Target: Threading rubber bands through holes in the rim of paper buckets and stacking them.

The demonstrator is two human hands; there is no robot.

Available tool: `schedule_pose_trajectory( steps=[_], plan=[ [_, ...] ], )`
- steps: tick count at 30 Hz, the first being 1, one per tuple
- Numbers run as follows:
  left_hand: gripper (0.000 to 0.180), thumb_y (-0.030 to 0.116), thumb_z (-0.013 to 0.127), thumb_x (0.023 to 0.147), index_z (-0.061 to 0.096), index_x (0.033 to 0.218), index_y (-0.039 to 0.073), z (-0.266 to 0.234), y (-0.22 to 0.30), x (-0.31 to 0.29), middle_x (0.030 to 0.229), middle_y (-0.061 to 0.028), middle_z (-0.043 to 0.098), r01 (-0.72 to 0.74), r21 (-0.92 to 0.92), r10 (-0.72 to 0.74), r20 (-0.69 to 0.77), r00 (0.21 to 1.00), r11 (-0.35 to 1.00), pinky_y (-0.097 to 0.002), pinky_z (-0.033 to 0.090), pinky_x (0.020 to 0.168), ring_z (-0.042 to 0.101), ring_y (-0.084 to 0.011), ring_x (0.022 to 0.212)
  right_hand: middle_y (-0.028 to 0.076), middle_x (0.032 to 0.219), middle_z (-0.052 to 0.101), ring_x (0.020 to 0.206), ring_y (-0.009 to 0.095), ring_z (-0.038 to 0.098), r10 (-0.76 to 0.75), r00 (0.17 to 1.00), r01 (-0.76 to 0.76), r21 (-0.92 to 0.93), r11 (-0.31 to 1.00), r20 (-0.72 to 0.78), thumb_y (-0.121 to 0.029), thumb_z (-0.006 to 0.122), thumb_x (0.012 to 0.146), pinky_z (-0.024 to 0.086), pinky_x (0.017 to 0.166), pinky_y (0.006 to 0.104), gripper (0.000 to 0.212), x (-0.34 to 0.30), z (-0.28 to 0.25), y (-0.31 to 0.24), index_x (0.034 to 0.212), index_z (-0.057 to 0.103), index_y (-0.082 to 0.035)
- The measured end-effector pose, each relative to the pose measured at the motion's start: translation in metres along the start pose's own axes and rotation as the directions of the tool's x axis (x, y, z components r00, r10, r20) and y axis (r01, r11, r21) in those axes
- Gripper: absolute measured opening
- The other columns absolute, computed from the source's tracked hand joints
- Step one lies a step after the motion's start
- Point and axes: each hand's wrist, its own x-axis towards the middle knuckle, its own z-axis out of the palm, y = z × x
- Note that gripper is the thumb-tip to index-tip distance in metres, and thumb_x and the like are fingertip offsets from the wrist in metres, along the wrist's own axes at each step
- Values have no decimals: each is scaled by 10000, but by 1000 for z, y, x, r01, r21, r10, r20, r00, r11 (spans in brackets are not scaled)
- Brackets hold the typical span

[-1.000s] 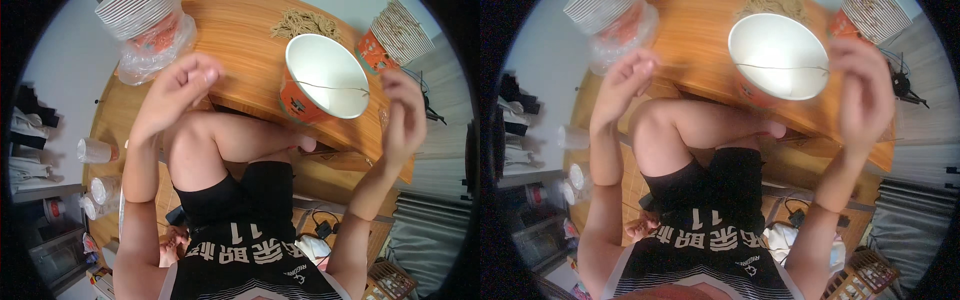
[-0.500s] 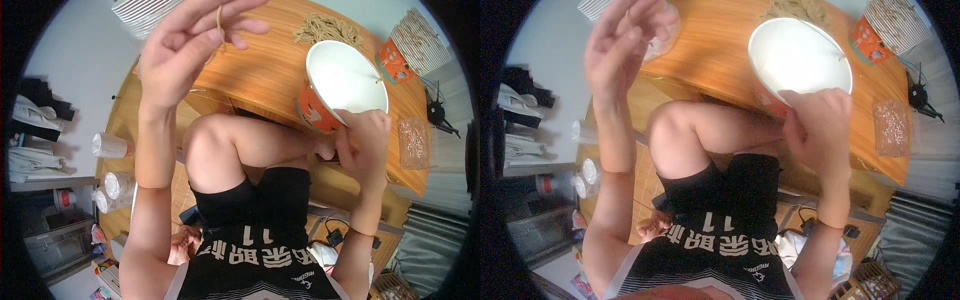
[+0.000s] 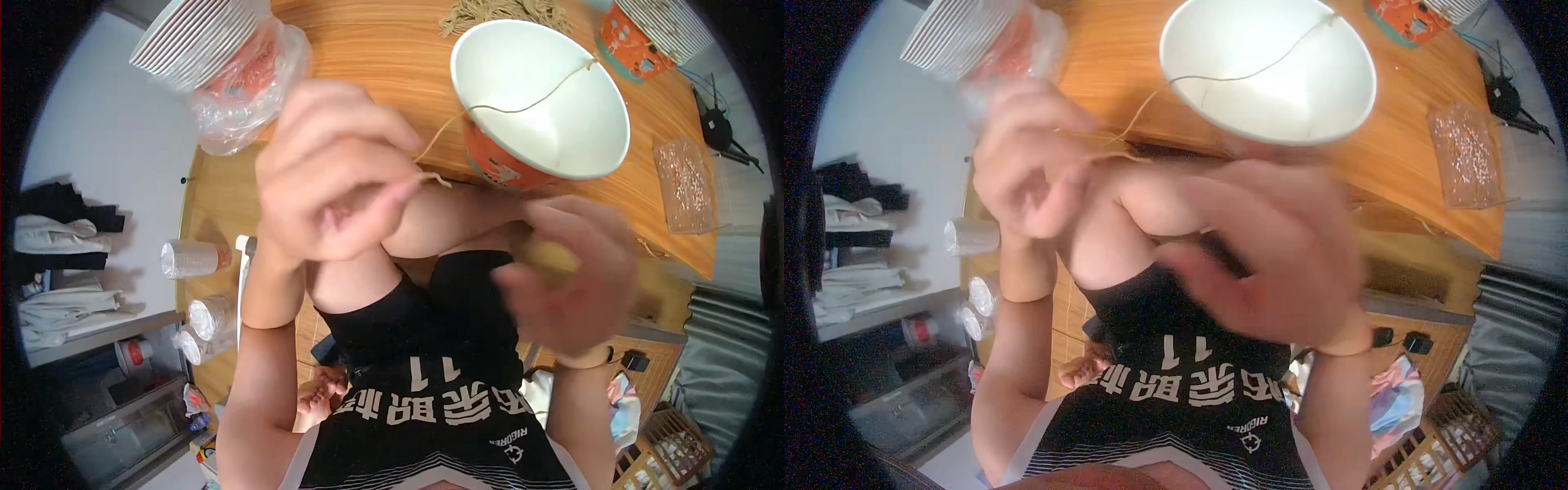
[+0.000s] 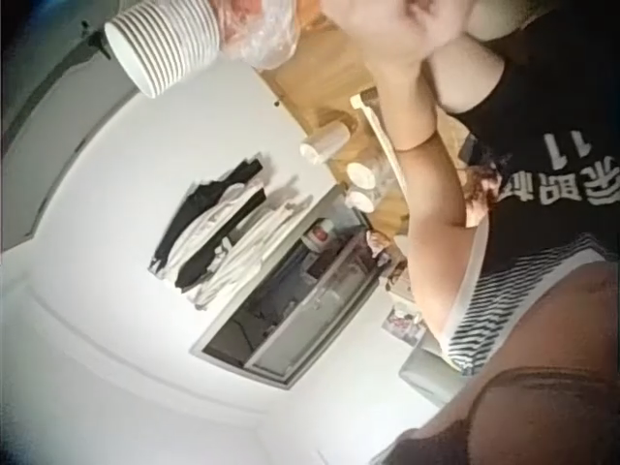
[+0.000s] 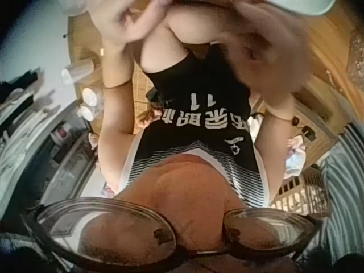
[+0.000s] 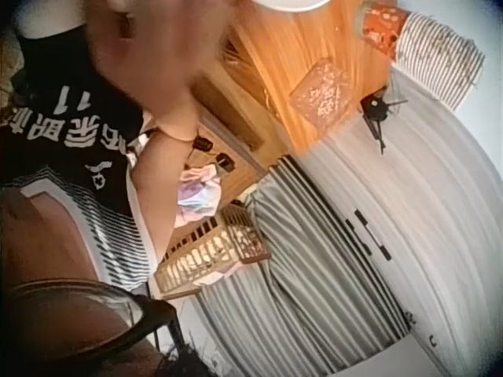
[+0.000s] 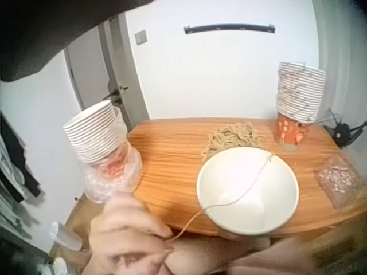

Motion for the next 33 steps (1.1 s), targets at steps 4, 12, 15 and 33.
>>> schedule_pose_trajectory(
  steps=[4, 12, 15, 33],
  plan=[
    [74, 108, 741, 745, 725, 808, 73, 13, 15, 2, 863, -43, 719, 90, -310, -71, 74, 995, 946, -312, 468, 750, 588, -234, 829, 79, 1034, 717, 726, 191, 641, 280, 958, -247, 328, 912, -56, -159, 849, 773, 521, 689, 294, 360, -8, 36, -17, 1089, 718, -48],
    [100, 153, 757, 732, 737, 802, 85, 13, 19, -1, 670, -24, 583, 132, -313, -77, 181, 980, 941, -364, 381, 720, 545, -228, 726, 49, 892, 726, 765, 237, 647, 143, 981, -120, 173, 978, -129, -6, 816, 714, 524, 688, 319, 222, -19, 25, -7, 912, 755, -85],
    [119, 164, 764, 708, 738, 804, 98, 5, 16, 0, 643, -24, 549, 147, -120, -120, 209, 971, 982, -382, 357, 742, 508, -230, 692, 47, 938, 715, 792, 238, 640, 73, 989, -59, 107, 993, -128, -20, 776, 734, 519, 717, 328, 254, -26, 24, 1, 980, 745, -77],
    [336, 25, 821, 721, 753, 1047, 63, 27, 51, -4, 833, -74, 724, 564, -299, -532, 186, 826, 770, -284, 506, 605, 644, -175, 669, -25, 1006, 697, 982, 159, 602, -443, 887, 463, -237, 854, 135, -212, 705, 775, 454, 742, 318, 289, 22, -9, 12, 1053, 713, -132]
  ],
)
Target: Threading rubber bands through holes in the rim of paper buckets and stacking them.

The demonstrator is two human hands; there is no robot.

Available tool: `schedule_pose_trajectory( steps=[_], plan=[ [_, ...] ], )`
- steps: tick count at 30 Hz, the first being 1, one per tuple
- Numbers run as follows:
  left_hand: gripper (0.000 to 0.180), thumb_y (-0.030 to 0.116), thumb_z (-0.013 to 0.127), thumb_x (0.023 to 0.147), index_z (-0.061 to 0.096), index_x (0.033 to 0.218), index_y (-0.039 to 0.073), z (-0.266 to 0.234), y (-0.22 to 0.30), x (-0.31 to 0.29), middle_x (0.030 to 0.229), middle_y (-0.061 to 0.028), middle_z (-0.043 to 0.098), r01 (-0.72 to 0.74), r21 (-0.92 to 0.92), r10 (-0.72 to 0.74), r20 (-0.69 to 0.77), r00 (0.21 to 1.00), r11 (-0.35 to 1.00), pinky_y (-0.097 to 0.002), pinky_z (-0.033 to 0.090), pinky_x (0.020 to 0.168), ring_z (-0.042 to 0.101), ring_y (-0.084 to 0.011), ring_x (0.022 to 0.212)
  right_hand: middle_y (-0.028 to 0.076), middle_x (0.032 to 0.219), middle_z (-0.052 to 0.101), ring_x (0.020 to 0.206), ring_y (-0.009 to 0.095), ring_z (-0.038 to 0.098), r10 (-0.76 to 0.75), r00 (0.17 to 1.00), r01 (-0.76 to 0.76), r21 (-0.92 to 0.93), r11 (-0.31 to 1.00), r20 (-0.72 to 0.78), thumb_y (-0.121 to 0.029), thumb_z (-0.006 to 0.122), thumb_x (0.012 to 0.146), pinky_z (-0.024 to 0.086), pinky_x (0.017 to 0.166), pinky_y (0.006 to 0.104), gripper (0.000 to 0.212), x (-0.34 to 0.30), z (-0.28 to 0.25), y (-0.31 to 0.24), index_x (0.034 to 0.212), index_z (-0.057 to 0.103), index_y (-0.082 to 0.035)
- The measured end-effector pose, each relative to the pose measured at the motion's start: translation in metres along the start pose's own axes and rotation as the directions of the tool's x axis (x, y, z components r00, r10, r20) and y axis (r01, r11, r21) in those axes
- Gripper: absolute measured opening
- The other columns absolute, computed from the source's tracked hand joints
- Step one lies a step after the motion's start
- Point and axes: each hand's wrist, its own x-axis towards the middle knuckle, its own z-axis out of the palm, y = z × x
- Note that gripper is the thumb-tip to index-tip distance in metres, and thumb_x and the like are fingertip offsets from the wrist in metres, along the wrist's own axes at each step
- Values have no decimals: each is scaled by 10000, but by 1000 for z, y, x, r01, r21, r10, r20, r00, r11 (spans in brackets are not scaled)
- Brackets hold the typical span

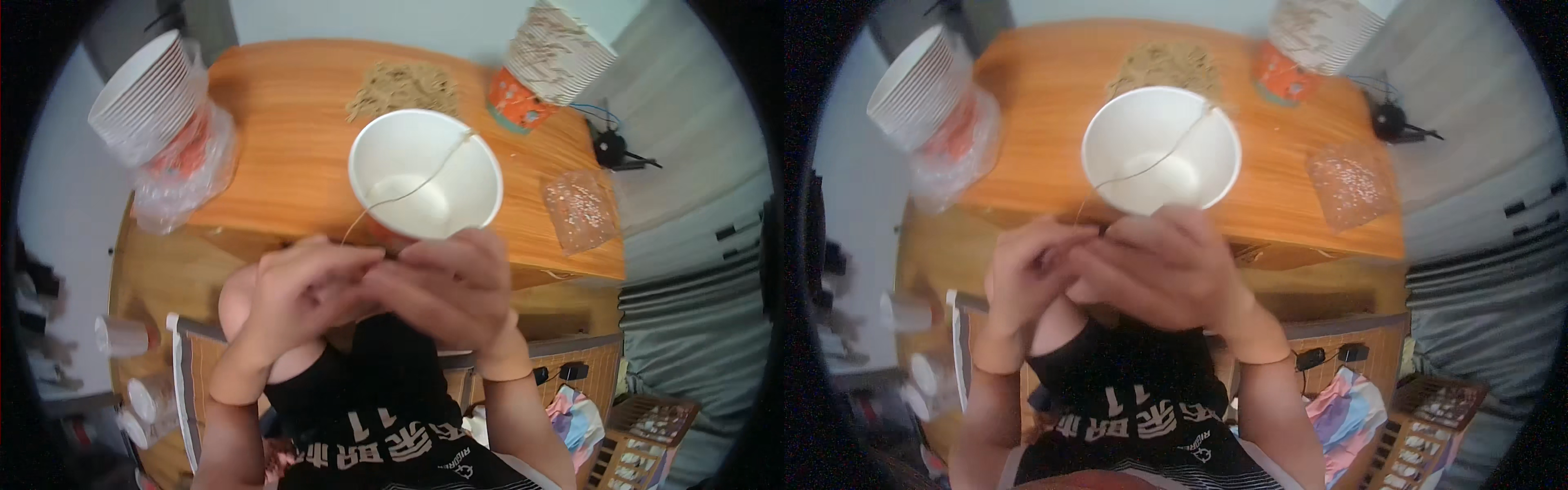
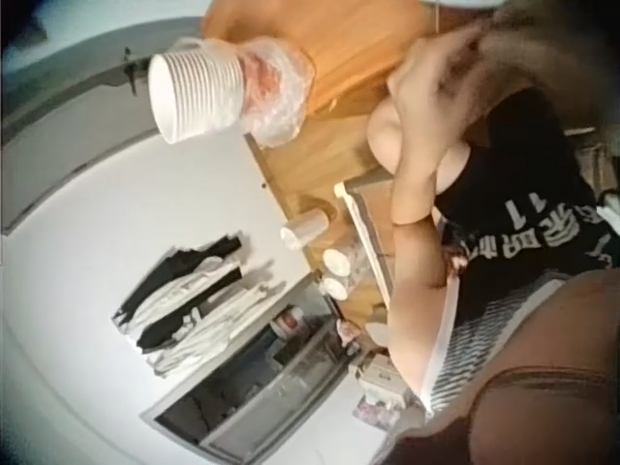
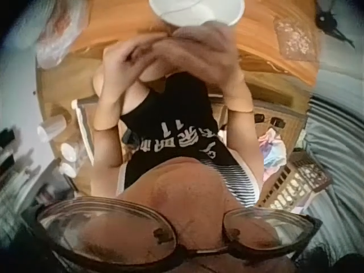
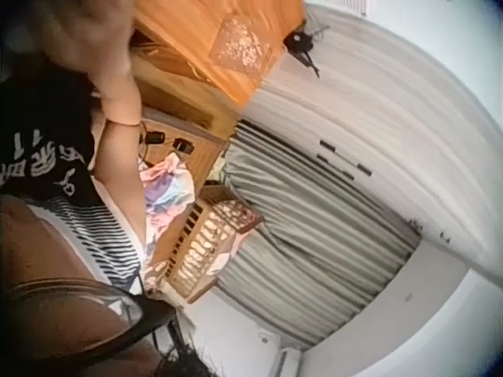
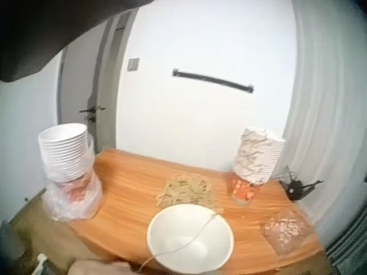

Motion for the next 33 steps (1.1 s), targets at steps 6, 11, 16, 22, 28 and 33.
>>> schedule_pose_trajectory(
  steps=[6, 11, 16, 22, 28, 33],
  plan=[
    [149, 25, 808, 738, 739, 859, 79, 2, -24, 3, 766, -64, 700, -124, 240, 182, -234, 955, 963, -303, 490, 578, 625, -222, 655, 18, 947, 734, 872, 210, 672, 168, 970, -157, -72, 985, 174, -165, 738, 774, 489, 696, 340, 243, 23, 6, 24, 1017, 753, -179],
    [277, 244, 862, 705, 682, 860, 100, 10, -39, 7, 717, -16, 570, -184, 511, 361, -273, 892, 839, -321, 483, 557, 568, -216, 622, 121, 897, 728, 809, 230, 704, 487, 761, -579, 111, 808, 429, -55, 657, 907, 535, 682, 321, 99, 33, -15, 48, 977, 718, -19],
    [424, 447, 839, 647, 672, 846, 111, 20, -48, 6, 735, -11, 545, -209, 510, 397, -293, 870, 834, -322, 478, 555, 555, -212, 630, 85, 933, 748, 844, 145, 698, 317, 696, -530, 162, 833, 645, -55, 649, 939, 543, 701, 272, 144, 44, -1, 78, 1046, 722, 9],
    [367, 443, 765, 708, 614, 801, 122, 20, -47, 5, 748, -12, 509, -210, 523, 377, -237, 895, 826, -311, 488, 611, 555, -204, 696, 95, 922, 743, 795, 166, 696, 332, 675, -584, 202, 786, 659, -57, 670, 912, 554, 738, 289, 155, 41, 8, 81, 1046, 729, -4],
    [312, 369, 756, 698, 571, 761, 125, 23, -44, 4, 733, -14, 485, -181, 449, 314, -243, 918, 875, -326, 485, 623, 551, -207, 717, 116, 921, 739, 779, 202, 701, 315, 686, -578, 228, 783, 656, -66, 681, 892, 558, 743, 312, 162, 40, 14, 82, 1039, 735, -24],
    [277, 311, 757, 705, 556, 753, 127, 28, -44, 9, 734, -12, 490, -197, 399, 303, -221, 927, 895, -329, 484, 620, 555, -211, 717, 115, 928, 744, 792, 201, 705, 302, 691, -558, 220, 800, 657, -68, 683, 889, 558, 749, 310, 158, 39, 10, 85, 1030, 740, -25]
  ],
)
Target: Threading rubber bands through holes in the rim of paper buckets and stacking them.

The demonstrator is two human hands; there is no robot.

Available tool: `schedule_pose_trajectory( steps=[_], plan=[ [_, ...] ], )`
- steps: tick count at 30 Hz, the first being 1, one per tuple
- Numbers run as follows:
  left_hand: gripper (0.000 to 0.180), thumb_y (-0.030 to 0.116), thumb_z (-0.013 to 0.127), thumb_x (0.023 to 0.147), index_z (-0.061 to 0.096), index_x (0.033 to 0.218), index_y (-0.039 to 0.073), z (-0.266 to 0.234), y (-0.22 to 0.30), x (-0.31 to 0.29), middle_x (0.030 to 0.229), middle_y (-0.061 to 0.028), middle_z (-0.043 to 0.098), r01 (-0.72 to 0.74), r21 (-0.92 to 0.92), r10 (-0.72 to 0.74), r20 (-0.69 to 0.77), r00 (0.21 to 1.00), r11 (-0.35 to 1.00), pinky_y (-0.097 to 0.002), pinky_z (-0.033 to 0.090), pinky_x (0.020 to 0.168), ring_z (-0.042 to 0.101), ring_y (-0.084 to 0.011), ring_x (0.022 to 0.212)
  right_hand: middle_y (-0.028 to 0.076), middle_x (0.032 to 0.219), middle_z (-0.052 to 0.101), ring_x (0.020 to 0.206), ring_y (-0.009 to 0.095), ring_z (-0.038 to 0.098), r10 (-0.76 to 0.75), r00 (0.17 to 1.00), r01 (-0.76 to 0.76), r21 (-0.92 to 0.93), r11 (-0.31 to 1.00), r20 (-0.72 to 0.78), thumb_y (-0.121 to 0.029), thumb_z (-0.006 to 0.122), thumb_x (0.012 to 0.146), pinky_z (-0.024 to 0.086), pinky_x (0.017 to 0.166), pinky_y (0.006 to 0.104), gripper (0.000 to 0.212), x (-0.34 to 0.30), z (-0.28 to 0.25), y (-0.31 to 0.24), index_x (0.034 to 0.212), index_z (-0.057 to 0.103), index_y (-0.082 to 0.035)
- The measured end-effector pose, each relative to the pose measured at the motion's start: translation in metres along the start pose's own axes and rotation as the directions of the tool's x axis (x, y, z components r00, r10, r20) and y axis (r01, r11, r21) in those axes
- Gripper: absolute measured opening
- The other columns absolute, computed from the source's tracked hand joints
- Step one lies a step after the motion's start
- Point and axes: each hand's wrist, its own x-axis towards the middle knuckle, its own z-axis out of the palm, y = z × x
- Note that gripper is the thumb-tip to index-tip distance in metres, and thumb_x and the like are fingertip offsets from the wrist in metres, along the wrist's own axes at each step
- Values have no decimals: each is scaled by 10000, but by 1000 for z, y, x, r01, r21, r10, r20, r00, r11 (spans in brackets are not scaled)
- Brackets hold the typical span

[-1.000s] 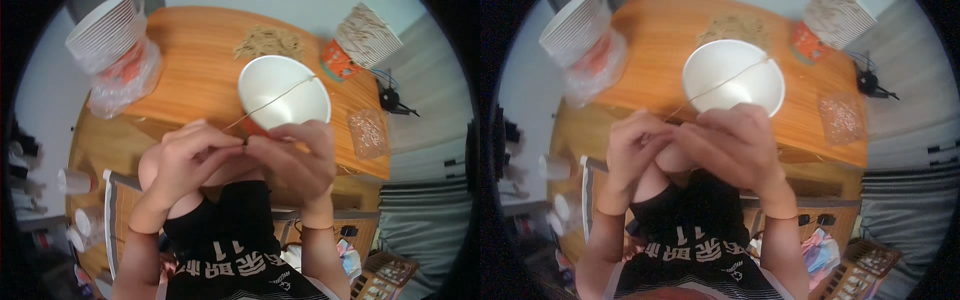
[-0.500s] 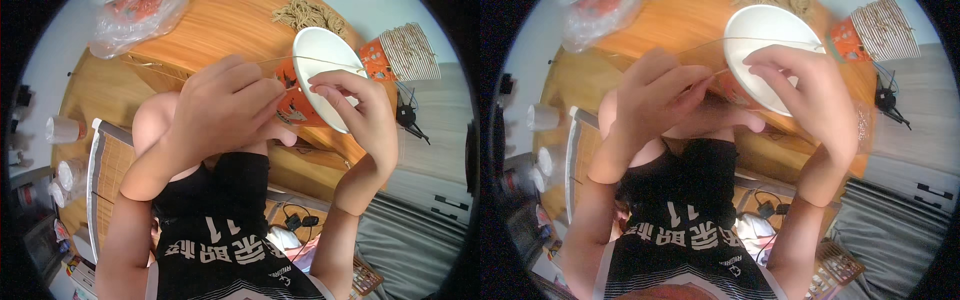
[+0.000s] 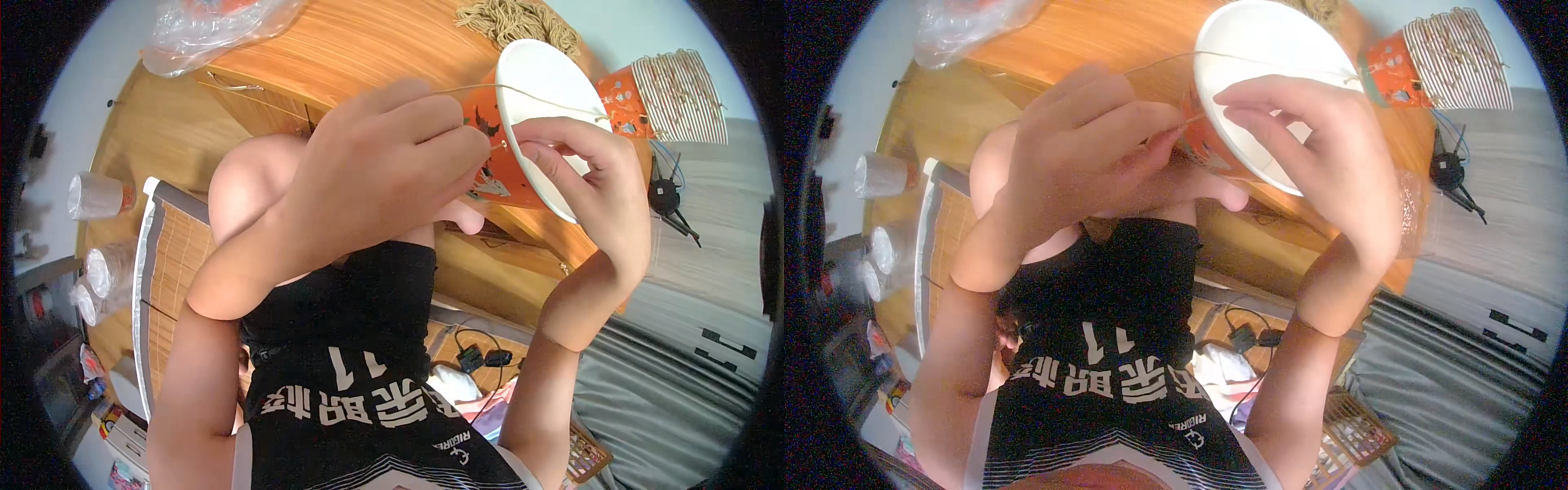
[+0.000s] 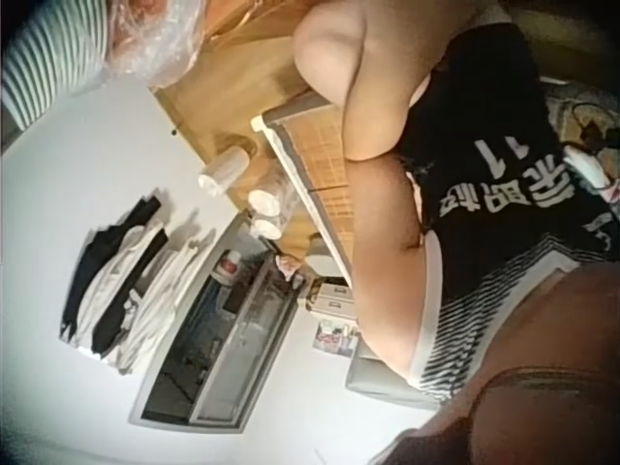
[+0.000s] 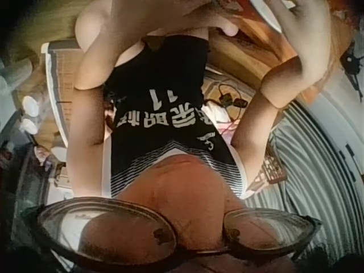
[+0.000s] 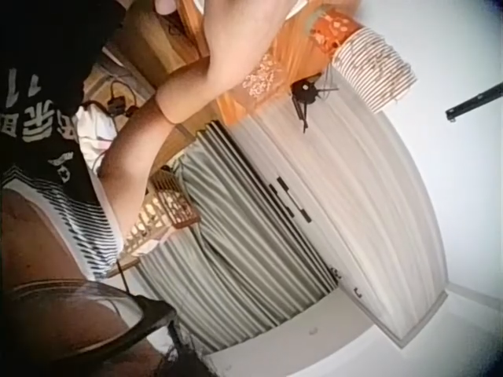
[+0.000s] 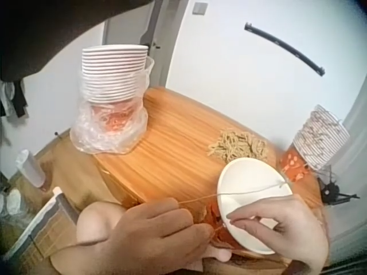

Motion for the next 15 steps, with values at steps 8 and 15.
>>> schedule_pose_trajectory(
  steps=[8, 15],
  plan=[
    [270, 316, 742, 726, 553, 760, 126, 4, -1, 3, 724, -12, 470, -48, 86, 44, 46, 998, 995, -334, 462, 640, 543, -212, 700, 106, 858, 738, 757, 208, 715, -70, 997, 71, -14, 997, 28, -94, 703, 872, 565, 710, 323, 137, 5, 1, -5, 990, 738, -34],
    [351, 361, 906, 652, 682, 824, 152, 9, -8, 3, 651, 22, 533, -137, 159, 151, -74, 986, 978, -336, 408, 597, 522, -193, 565, 106, 830, 722, 739, 272, 705, -123, 990, 114, -115, 987, -72, -100, 698, 860, 559, 689, 343, 93, 6, -3, -13, 937, 719, -52]
  ],
)
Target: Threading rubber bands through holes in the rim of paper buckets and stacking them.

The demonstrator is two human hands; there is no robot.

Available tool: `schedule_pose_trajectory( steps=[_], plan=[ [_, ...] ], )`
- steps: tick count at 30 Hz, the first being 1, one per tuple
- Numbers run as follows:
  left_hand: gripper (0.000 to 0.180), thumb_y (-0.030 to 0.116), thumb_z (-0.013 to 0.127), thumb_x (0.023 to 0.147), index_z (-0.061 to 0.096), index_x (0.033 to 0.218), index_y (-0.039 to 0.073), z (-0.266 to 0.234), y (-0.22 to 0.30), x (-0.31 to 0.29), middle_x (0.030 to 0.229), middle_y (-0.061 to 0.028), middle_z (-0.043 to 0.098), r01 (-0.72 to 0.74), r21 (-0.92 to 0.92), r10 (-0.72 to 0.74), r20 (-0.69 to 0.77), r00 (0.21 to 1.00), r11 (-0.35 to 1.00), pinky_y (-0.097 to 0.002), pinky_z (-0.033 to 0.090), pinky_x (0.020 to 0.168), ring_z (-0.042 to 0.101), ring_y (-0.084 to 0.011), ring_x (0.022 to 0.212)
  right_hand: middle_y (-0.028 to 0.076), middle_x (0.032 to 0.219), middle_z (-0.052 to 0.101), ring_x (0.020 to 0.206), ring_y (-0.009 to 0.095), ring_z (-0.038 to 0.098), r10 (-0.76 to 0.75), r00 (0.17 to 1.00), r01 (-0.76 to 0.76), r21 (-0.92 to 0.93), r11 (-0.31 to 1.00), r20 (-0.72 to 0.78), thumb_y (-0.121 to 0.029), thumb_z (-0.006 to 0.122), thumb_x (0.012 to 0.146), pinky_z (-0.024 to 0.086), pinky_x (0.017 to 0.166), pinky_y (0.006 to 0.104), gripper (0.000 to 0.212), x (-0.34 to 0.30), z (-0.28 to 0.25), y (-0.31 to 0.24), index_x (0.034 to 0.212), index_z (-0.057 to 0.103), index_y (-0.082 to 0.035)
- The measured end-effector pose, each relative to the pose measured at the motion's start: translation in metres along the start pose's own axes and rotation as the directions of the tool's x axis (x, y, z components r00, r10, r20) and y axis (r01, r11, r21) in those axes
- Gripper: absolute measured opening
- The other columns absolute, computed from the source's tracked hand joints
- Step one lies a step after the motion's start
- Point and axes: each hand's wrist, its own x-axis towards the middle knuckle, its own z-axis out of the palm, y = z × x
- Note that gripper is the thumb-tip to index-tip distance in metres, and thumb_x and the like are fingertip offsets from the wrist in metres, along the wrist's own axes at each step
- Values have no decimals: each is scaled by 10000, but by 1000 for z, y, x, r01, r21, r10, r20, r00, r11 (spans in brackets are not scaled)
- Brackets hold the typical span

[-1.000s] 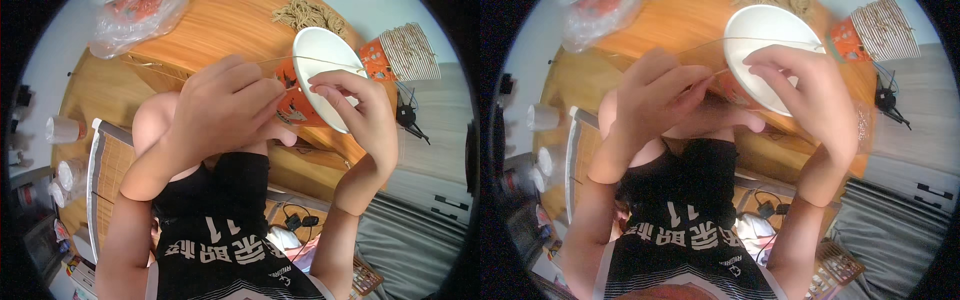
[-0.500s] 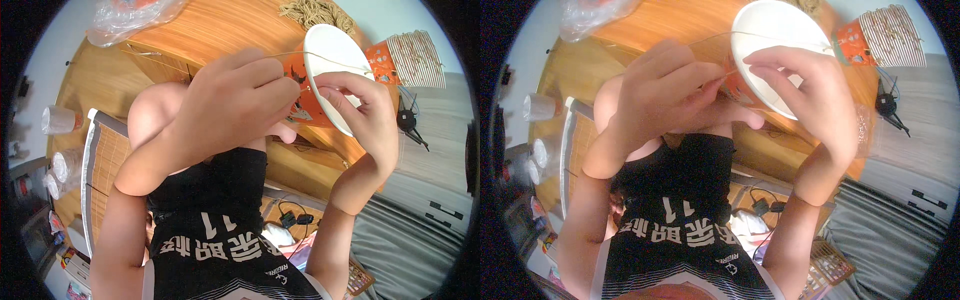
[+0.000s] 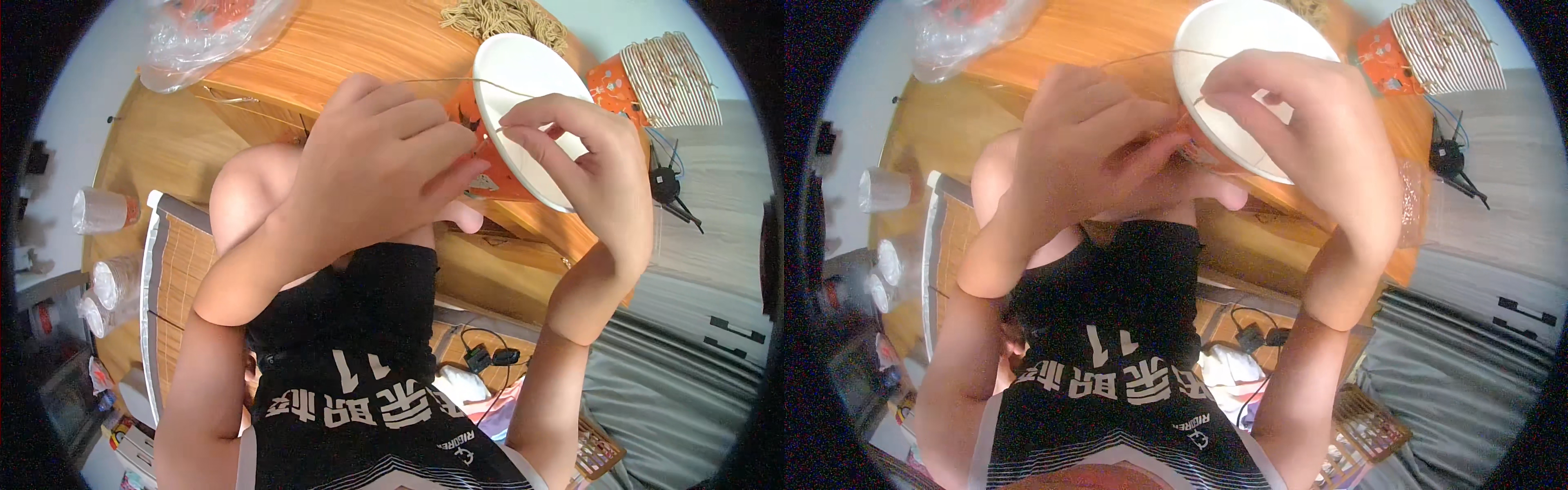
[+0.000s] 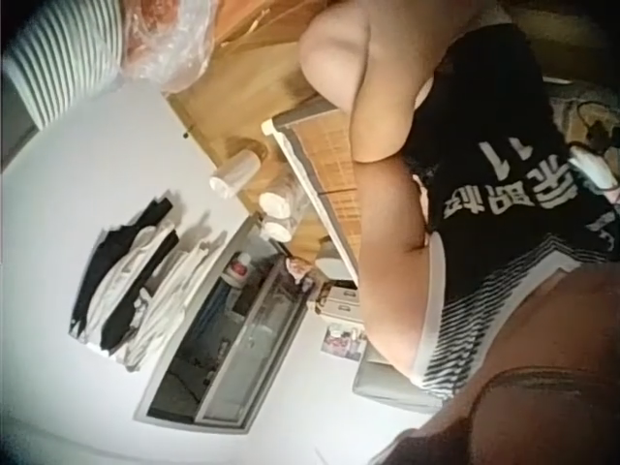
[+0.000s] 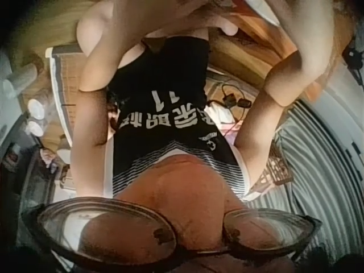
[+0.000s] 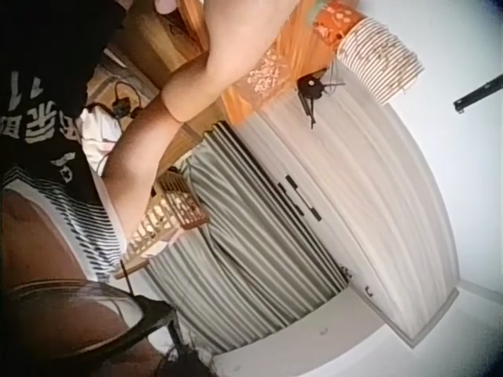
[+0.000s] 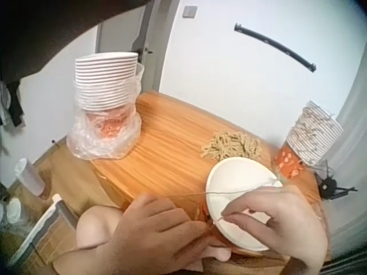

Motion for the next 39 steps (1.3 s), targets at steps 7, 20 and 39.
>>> schedule_pose_trajectory(
  steps=[7, 20, 39],
  plan=[
    [189, 175, 762, 821, 720, 986, 94, -20, 4, 4, 808, -32, 689, 321, -107, -306, 132, 943, 941, -369, 475, 889, 632, -212, 743, 63, 880, 715, 816, 238, 676, -249, 954, 163, -413, 896, -165, -36, 756, 780, 513, 718, 321, 139, -6, 8, -21, 914, 724, -48],
    [213, 189, 625, 977, 709, 1112, 47, -26, -26, 45, 931, 29, 681, 963, -246, -335, 903, 270, 113, -155, 404, 581, 548, -12, 700, -33, 950, 661, 925, 210, 620, -340, 881, 111, -555, 824, -329, -104, 795, 660, 474, 762, 371, 204, -20, 40, -39, 840, 709, -148],
    [146, 87, 735, 909, 711, 1020, -7, -25, -16, 39, 839, 39, 683, 794, -429, -445, 664, 601, 430, -139, 401, 594, 509, 29, 666, 11, 676, 577, 476, 44, 415, 873, 483, 486, 852, -194, -76, -189, 542, 1039, 311, 456, 180, 443, 7, 177, -101, 1437, 439, -24]
  ],
)
